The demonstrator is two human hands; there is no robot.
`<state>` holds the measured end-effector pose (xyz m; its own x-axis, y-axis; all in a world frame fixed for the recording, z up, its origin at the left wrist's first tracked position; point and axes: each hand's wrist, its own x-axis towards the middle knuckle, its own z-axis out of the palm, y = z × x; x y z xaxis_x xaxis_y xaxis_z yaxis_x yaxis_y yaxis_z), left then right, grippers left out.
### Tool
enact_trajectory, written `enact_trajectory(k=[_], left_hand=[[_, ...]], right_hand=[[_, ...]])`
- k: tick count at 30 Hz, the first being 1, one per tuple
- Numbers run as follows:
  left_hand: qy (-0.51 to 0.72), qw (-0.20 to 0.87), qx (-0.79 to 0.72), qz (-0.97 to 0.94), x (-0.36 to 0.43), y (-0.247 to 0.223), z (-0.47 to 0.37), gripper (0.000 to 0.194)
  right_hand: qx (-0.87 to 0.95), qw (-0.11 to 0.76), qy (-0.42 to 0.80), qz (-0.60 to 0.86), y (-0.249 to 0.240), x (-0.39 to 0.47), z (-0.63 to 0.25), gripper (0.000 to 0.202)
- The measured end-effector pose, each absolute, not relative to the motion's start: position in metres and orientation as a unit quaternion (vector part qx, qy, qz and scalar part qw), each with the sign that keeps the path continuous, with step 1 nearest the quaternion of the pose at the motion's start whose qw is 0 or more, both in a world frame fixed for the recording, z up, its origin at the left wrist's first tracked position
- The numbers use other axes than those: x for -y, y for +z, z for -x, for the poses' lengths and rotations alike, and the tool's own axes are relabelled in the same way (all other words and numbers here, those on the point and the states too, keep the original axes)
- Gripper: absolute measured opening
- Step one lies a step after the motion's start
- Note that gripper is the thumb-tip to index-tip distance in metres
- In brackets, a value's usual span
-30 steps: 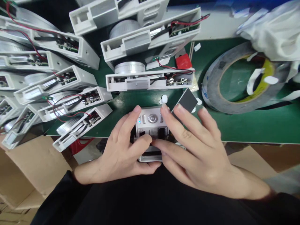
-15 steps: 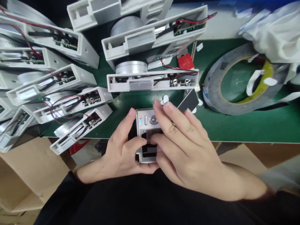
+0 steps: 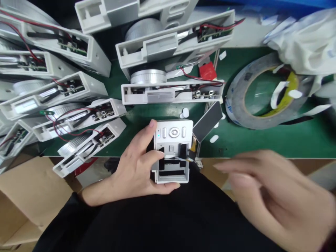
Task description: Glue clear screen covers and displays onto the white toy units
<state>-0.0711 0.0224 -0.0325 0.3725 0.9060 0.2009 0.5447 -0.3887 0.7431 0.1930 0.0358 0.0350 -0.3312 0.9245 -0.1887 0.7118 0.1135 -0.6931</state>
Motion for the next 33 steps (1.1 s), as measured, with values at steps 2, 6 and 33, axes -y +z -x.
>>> enact_trajectory(k=[2,6,33], left_hand=[[0.324,0.286,-0.457,-0.777,-0.022,-0.034,0.070,0.050],[0.340,0.262,-0.449,-0.784,-0.021,-0.036,0.070,0.042],[0.384,0.285,-0.434,-0.763,-0.012,-0.054,0.071,0.062]], right_hand=[[0.706,0.147,0.382,0.578,0.031,-0.035,-0.190,0.031],[0.671,0.185,0.421,0.582,0.020,-0.040,-0.171,0.019],[0.536,0.303,0.307,0.726,-0.002,-0.014,-0.162,0.043]])
